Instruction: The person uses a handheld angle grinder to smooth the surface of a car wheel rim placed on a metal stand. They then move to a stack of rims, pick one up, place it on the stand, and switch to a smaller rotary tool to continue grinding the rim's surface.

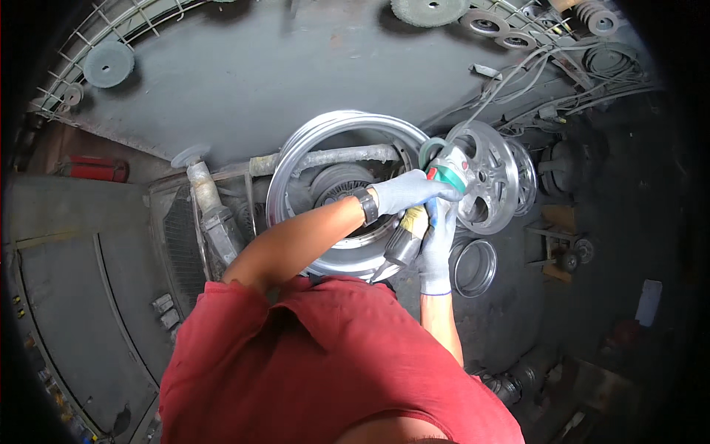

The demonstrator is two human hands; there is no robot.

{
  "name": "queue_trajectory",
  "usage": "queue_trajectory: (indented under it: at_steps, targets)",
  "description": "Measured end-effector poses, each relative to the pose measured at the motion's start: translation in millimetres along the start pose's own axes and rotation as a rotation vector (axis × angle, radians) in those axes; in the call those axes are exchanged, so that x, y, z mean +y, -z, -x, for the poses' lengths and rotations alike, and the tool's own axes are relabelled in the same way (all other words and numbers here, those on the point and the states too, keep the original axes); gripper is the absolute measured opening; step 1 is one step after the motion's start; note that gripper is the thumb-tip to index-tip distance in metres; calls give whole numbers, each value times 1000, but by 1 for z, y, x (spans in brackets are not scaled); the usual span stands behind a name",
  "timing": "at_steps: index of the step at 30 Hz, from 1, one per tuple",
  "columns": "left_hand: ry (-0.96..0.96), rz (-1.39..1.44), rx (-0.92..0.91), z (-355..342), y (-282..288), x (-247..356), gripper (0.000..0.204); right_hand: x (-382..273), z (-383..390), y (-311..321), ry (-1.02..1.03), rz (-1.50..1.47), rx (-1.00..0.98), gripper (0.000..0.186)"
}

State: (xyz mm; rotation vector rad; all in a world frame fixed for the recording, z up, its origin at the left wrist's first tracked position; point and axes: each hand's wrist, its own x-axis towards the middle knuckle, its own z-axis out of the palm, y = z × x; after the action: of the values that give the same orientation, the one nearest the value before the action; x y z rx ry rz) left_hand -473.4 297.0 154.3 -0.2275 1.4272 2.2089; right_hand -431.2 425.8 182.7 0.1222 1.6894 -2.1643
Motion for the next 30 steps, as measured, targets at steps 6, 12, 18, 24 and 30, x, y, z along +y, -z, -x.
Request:
queue_trajectory:
  at_steps: [6, 12, 18, 24, 30]
  targets:
    - [-258, 416, 63, 40, 20, -3, 35, -22, -9, -21, 53, 214, -327, 54]
    - [-612, 995, 410, 126, 37, -41, 45, -36, -2, -85, 187, 842, -824, 89]
    - [-879, 968, 503, 145, 16, -48, 44, -47, 4, -104, 177, 964, -989, 85]
    - [-484, 876, 242, 64, 25, 15, 38, -78, -20, -65, 467, 1057, -585, 64]
    - [-105, 540, -64, 8, -7, 52, 32, -71, -10, -31, 14, 162, -180, 47]
